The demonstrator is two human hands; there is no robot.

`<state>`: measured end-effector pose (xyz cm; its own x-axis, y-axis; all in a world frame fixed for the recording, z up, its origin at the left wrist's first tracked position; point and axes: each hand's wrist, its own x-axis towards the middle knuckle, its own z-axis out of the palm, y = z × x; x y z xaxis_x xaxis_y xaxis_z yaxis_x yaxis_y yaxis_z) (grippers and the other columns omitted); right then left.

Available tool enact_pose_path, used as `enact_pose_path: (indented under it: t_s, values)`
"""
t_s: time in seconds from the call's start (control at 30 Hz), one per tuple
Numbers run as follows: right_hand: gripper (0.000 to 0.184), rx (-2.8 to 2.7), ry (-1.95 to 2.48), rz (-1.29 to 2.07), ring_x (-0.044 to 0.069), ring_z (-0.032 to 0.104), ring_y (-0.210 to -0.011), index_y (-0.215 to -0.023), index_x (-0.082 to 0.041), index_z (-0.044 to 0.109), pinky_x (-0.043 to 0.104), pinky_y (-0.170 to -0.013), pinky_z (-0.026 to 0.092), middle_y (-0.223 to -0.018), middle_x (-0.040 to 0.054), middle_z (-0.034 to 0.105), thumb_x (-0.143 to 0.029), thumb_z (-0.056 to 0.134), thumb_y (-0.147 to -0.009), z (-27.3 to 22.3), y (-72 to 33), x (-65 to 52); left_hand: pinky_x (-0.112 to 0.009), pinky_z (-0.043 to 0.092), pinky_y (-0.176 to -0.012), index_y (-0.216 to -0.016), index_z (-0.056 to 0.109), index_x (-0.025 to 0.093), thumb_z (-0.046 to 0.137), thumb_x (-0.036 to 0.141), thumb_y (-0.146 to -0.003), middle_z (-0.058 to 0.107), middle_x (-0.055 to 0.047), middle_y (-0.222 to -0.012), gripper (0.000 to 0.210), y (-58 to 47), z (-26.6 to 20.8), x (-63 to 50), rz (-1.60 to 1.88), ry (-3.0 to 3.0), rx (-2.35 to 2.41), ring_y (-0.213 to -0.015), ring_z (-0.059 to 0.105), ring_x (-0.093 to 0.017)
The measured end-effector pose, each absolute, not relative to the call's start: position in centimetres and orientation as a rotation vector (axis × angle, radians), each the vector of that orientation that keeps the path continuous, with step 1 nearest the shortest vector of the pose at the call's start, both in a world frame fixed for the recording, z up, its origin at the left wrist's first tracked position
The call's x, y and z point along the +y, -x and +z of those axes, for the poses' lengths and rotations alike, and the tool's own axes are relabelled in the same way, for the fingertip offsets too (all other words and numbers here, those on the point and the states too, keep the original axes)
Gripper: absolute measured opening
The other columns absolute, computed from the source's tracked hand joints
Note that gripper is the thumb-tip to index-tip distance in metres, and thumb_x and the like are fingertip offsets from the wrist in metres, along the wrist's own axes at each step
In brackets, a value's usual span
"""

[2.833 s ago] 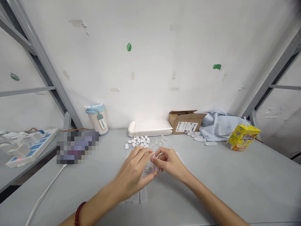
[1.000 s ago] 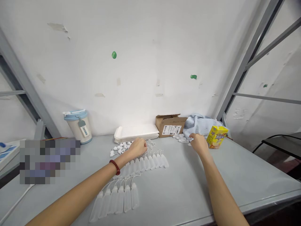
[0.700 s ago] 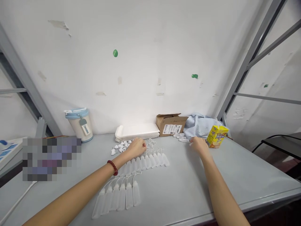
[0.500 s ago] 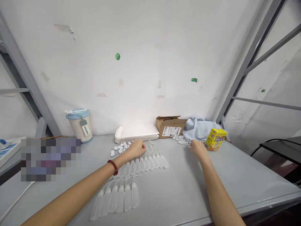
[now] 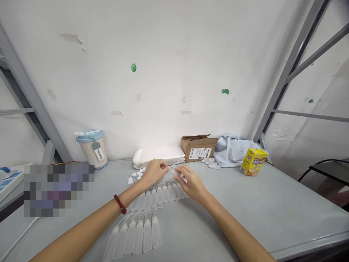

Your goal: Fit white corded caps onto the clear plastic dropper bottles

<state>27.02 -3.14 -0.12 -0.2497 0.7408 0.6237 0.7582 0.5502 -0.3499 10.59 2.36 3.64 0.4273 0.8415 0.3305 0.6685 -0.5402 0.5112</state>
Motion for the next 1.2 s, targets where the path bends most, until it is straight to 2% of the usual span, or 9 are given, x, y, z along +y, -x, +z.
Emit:
enact_pose_path:
  t_s: [0.17,0.37,0.5,0.67,0.83,0.97,1.1,1.2]
  values:
    - [0.02,-1.944,1.018,0.055,0.019,0.058,-0.08,-0.106,-0.02,0.051,0.03,-0.065,0.049,-0.09,0.0092,0.06,-0.025,0.044,-0.088,-0.5,-26.1,-3.7,-0.029,0.042,-0.069,-0.067,0.061,0.018,0.047,0.018,-0.074,0.064,-0.002,-0.073,0.016,-10.5,4.8,0.2,0.954,-2.438,1.27,-0.079,0.055,-0.019]
    - [0.027,-1.818,1.059,0.129,0.02,0.059,-0.083,-0.113,-0.02,0.046,0.029,-0.061,0.05,-0.094,0.0103,0.061,-0.028,0.047,-0.087,-0.9,-26.2,-3.3,-0.029,0.043,-0.07,-0.074,0.06,0.018,0.047,0.015,-0.08,0.062,-0.002,-0.077,0.015,-10.0,4.9,-1.4,1.028,-2.592,1.111,-0.079,0.054,-0.017]
    - [0.032,-1.855,1.026,0.124,0.019,0.058,-0.079,-0.119,-0.021,0.045,0.029,-0.062,0.05,-0.09,0.0088,0.061,-0.029,0.046,-0.088,-1.0,-26.2,-3.3,-0.03,0.043,-0.072,-0.077,0.057,0.018,0.044,0.012,-0.082,0.062,-0.002,-0.082,0.015,-9.8,4.5,-2.0,1.074,-2.708,1.008,-0.08,0.054,-0.017]
    - [0.023,-1.878,1.009,0.15,0.017,0.057,-0.074,-0.109,-0.022,0.052,0.029,-0.062,0.049,-0.092,0.0086,0.062,-0.028,0.046,-0.088,-0.6,-26.0,-3.6,-0.032,0.044,-0.073,-0.082,0.056,0.017,0.045,0.013,-0.084,0.061,-0.003,-0.085,0.012,-9.4,4.1,-2.4,1.005,-2.774,1.024,-0.082,0.054,-0.018]
    - [0.025,-1.78,1.043,0.282,0.018,0.058,-0.079,-0.107,-0.02,0.054,0.028,-0.06,0.05,-0.091,0.0084,0.062,-0.031,0.049,-0.085,-0.2,-25.8,-3.9,-0.034,0.044,-0.077,-0.096,0.057,0.018,0.044,0.014,-0.085,0.062,-0.005,-0.094,0.018,-8.9,3.7,-2.8,0.975,-2.8,1.0,-0.09,0.054,-0.02]
    - [0.028,-1.747,1.038,0.352,0.018,0.059,-0.081,-0.111,-0.02,0.054,0.027,-0.062,0.05,-0.093,0.0077,0.063,-0.03,0.05,-0.084,0.0,-25.7,-4.1,-0.033,0.044,-0.08,-0.094,0.06,0.018,0.044,0.016,-0.085,0.064,-0.004,-0.097,0.019,-8.9,4.1,-3.2,1.021,-2.659,0.984,-0.091,0.055,-0.019]
    - [0.023,-1.731,1.053,0.395,0.017,0.059,-0.081,-0.103,-0.02,0.057,0.027,-0.062,0.05,-0.094,0.0071,0.064,-0.029,0.053,-0.083,0.4,-25.4,-4.4,-0.028,0.044,-0.072,-0.08,0.065,0.019,0.048,0.027,-0.083,0.068,-0.001,-0.086,0.019,-9.2,5.3,-3.0,1.004,-2.274,1.123,-0.081,0.059,-0.017]
    - [0.018,-1.715,1.054,0.441,0.017,0.059,-0.08,-0.097,-0.019,0.057,0.026,-0.061,0.05,-0.092,0.0066,0.064,-0.029,0.053,-0.082,0.7,-25.2,-4.7,-0.027,0.044,-0.068,-0.079,0.067,0.017,0.054,0.034,-0.079,0.069,-0.002,-0.082,0.022,-9.4,5.9,-2.6,0.93,-2.01,1.164,-0.076,0.059,-0.017]
